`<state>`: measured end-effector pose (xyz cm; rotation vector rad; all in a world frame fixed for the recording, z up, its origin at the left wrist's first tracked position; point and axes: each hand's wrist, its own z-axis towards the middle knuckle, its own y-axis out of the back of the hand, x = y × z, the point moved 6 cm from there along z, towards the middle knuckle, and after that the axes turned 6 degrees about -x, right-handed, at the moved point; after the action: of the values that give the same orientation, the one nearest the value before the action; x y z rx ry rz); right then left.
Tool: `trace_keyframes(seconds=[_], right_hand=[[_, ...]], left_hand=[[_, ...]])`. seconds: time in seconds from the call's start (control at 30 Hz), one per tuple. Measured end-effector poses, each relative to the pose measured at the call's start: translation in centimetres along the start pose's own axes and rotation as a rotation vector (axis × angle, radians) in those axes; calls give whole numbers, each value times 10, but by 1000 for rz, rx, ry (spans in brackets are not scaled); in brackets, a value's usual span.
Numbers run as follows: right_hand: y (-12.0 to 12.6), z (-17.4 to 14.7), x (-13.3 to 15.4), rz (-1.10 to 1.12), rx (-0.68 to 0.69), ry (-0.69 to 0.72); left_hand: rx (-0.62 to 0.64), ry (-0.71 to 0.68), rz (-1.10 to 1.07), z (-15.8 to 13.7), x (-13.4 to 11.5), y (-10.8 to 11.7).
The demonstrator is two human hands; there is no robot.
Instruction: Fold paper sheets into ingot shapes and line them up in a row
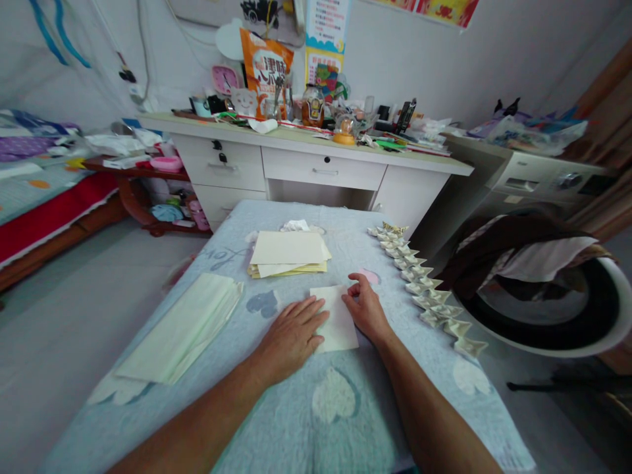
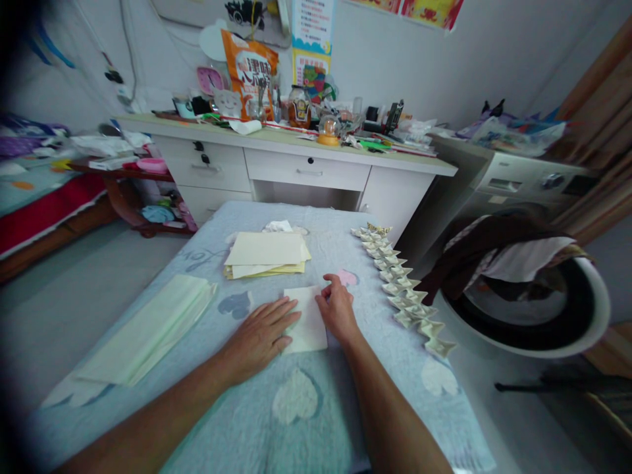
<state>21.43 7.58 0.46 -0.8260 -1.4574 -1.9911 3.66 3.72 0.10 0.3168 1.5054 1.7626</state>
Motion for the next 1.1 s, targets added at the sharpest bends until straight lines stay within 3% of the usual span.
trace_keyframes(seconds=[0.33,0.8,1.1], right_hand=[[-3,5,-4,-42,-26,-33],[-1,8,-1,-55,-81,-3],[1,7,-5,-361,1,-8]], left_hand=[[60,8,3,-1,-4,0],[36,5,3,1,-4,-1],[81,2,8,-1,-3,-7]])
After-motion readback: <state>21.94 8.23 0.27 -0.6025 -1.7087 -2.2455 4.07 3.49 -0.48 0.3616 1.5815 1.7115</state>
